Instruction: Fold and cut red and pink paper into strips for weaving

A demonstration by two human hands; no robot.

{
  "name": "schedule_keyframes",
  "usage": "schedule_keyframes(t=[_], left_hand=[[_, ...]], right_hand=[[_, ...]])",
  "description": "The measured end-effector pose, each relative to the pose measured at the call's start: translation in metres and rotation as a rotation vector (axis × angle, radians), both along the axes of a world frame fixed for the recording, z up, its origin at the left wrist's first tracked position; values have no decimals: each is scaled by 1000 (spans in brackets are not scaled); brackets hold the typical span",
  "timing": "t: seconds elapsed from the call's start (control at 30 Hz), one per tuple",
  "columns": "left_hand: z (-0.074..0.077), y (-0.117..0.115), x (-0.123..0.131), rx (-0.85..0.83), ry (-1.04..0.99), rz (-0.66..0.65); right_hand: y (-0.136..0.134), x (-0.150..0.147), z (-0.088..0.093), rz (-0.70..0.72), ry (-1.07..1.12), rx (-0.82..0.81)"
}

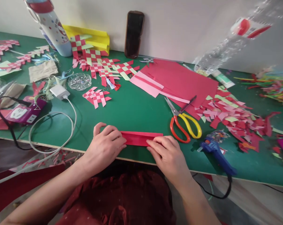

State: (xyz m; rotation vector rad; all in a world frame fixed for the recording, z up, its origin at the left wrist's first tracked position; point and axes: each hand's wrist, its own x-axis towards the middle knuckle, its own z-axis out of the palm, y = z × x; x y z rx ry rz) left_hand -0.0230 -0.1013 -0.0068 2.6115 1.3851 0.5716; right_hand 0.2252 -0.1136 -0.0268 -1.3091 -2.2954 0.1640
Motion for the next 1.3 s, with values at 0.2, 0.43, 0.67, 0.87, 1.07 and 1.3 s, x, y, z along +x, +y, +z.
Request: schedule_keyframes(t=[0.2, 0.43, 0.67, 0.87, 1.07, 1.3], left_hand=[[1, 0, 13, 37, 76, 20], [-5, 1, 16, -21, 99, 5], [-3, 11, 14, -91, 52, 77], [0, 17, 14, -106, 74, 103], [3, 19, 14, -150, 41, 134], [5, 23, 15, -175, 70, 148]], right_hand=[[4, 0, 6, 11, -78, -25], [9, -3, 14, 13, -98, -35], [14, -4, 11, -29, -65, -15], [15, -5, 8, -82, -32, -26], [16, -6, 7, -149, -36, -31], [14, 0, 1, -217, -88, -19]])
